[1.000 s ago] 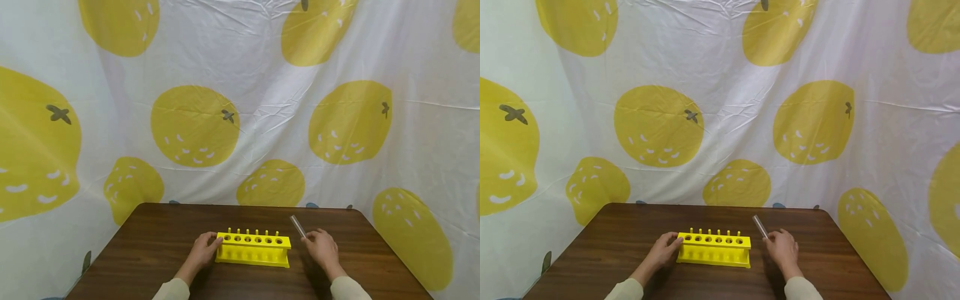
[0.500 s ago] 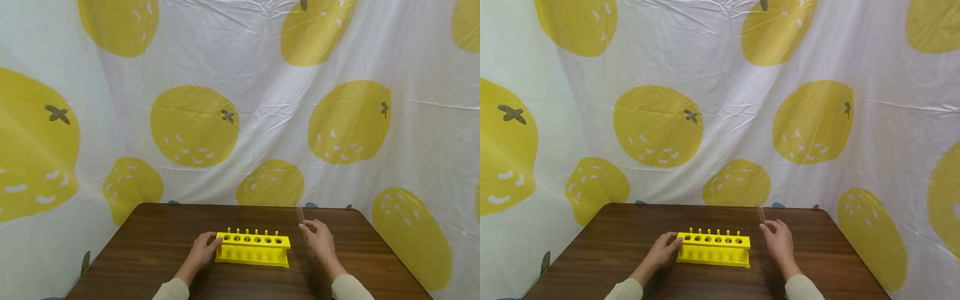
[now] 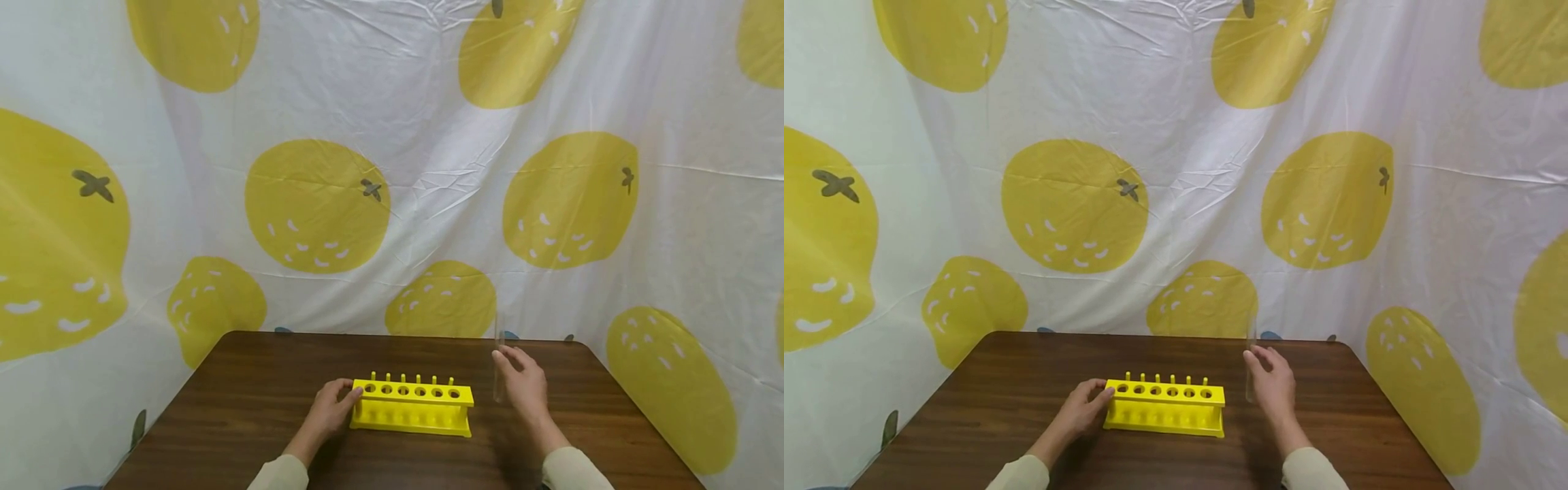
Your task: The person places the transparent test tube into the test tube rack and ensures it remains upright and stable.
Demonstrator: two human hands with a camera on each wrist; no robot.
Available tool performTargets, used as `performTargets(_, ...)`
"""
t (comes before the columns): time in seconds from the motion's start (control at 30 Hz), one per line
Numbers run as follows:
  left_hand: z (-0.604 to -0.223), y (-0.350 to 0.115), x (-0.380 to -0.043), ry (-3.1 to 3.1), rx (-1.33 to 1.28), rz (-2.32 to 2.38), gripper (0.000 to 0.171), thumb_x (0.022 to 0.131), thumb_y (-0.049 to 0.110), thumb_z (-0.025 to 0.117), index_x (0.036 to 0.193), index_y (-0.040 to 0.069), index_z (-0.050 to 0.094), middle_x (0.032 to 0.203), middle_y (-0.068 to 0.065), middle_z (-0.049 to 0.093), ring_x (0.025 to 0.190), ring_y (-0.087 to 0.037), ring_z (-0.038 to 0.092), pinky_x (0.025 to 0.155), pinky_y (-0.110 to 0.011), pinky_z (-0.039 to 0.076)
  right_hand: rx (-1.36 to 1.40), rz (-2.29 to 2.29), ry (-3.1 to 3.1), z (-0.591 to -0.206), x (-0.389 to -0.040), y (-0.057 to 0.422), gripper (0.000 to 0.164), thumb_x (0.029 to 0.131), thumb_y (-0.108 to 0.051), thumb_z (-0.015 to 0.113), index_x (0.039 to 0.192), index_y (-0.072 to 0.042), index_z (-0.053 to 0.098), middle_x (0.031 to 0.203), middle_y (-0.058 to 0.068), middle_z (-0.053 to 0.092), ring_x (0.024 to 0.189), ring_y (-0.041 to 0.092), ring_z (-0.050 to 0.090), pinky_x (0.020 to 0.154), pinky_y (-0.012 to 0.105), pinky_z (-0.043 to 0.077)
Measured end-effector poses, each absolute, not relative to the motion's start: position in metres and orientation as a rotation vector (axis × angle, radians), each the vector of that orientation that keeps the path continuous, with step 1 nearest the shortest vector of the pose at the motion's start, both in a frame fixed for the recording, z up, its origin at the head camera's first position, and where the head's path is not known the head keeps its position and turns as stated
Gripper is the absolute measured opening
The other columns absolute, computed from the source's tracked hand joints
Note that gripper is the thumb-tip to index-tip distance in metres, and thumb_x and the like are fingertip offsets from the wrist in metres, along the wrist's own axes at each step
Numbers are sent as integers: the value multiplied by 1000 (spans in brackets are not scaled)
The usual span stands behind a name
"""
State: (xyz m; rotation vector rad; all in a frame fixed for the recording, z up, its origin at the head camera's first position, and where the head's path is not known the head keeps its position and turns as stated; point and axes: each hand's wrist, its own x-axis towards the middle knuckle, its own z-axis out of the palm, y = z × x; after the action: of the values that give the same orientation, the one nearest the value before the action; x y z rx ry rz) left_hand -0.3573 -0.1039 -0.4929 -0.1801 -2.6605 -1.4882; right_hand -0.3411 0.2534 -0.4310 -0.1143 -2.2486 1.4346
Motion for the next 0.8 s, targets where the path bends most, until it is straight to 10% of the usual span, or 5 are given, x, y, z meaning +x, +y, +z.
performTargets(0.8,-490,-104,-355,-2676,-169,-1473,49,100,41,58,125,0,61,137,-24,52,128,-44,43,106,-63,33,44,1660,-2052,-411,-335,205,44,97,-28,66,129,2,63,148,18,47,142,32,35,115,47,28)
